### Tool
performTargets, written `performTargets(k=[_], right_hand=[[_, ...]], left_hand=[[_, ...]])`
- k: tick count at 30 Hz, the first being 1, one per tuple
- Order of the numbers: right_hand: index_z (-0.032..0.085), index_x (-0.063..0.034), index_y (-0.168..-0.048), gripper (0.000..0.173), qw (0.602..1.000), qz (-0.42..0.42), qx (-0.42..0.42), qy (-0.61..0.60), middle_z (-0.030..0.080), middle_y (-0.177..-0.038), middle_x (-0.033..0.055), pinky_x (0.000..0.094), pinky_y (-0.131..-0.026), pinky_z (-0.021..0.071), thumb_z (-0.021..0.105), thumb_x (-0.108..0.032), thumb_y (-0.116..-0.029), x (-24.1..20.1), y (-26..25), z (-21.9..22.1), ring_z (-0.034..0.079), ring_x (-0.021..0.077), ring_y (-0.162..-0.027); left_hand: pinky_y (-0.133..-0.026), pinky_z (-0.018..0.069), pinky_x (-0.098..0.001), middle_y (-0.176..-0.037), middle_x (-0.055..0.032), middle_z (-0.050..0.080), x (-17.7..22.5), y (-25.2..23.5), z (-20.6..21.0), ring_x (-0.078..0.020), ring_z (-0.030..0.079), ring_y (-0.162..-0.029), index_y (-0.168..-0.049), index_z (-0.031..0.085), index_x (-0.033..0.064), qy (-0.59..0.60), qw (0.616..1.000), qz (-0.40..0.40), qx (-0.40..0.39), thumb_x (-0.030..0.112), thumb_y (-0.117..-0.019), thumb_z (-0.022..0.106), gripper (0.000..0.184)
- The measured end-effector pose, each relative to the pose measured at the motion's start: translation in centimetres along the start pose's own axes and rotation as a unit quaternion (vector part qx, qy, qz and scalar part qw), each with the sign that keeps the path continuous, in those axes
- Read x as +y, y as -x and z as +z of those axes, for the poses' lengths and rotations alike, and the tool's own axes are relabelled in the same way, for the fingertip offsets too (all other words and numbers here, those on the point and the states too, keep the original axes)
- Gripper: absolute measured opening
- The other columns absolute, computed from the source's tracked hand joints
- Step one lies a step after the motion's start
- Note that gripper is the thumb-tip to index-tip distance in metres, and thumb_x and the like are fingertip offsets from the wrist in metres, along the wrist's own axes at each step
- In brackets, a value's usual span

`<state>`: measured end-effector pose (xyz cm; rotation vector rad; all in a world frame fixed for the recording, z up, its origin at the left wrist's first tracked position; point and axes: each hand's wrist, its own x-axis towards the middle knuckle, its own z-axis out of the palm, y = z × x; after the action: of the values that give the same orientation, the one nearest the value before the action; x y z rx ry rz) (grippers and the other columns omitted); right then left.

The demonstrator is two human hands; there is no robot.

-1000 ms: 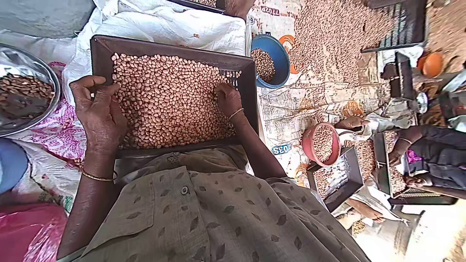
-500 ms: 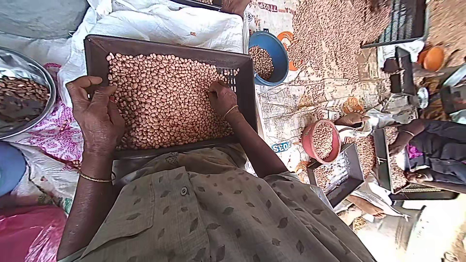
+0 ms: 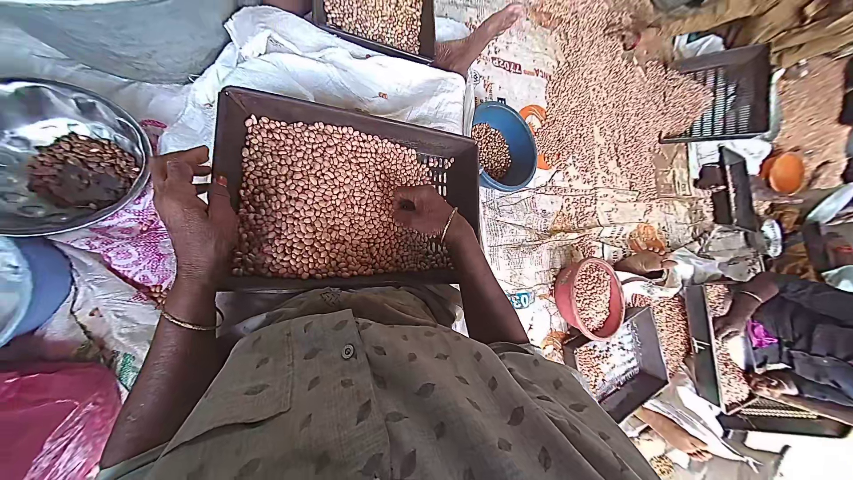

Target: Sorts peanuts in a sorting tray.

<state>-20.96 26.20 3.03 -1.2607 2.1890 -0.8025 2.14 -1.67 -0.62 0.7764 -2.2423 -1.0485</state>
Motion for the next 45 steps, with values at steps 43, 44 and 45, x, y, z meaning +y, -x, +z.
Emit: performTargets(k=[43,44,45], right_hand=[[0.074,0.0042,-0.110,0.021,0.976,-0.114,0.186,-0.018,0.071,-0.112,0.0198,0.0351,-0.088,0.0580,0.057,0.000,-0.0977,-6.6,-8.8,3.6,0.069,0.0230,-0.102],[0.075,0.0014,-0.111,0.021,0.981,-0.105,0.160,0.034,0.071,-0.112,0.0197,0.0383,-0.090,0.0569,0.060,-0.001,-0.0962,-6.9,-9.9,4.3,0.069,0.0265,-0.104],[0.076,-0.0015,-0.113,0.022,0.983,-0.080,0.134,0.094,0.070,-0.114,0.0195,0.0431,-0.093,0.0553,0.063,-0.003,-0.0953,-7.2,-10.6,5.0,0.067,0.0306,-0.108]], left_hand=[[-0.088,0.0526,-0.0204,-0.115,0.0024,0.067,-3.1,1.9,-1.2,0.0043,0.062,-0.096,-0.131,0.062,0.0079,0.301,0.928,-0.175,-0.129,0.030,-0.1098,0.041,0.037],[-0.087,0.0523,-0.0214,-0.113,0.0017,0.067,-3.2,1.9,-1.2,0.0037,0.061,-0.095,-0.130,0.062,0.0071,0.298,0.930,-0.171,-0.129,0.030,-0.1096,0.041,0.037],[-0.085,0.0526,-0.0208,-0.111,0.0017,0.066,-3.2,1.9,-1.2,0.0042,0.061,-0.092,-0.128,0.062,0.0067,0.295,0.931,-0.172,-0.128,0.030,-0.1095,0.042,0.036]])
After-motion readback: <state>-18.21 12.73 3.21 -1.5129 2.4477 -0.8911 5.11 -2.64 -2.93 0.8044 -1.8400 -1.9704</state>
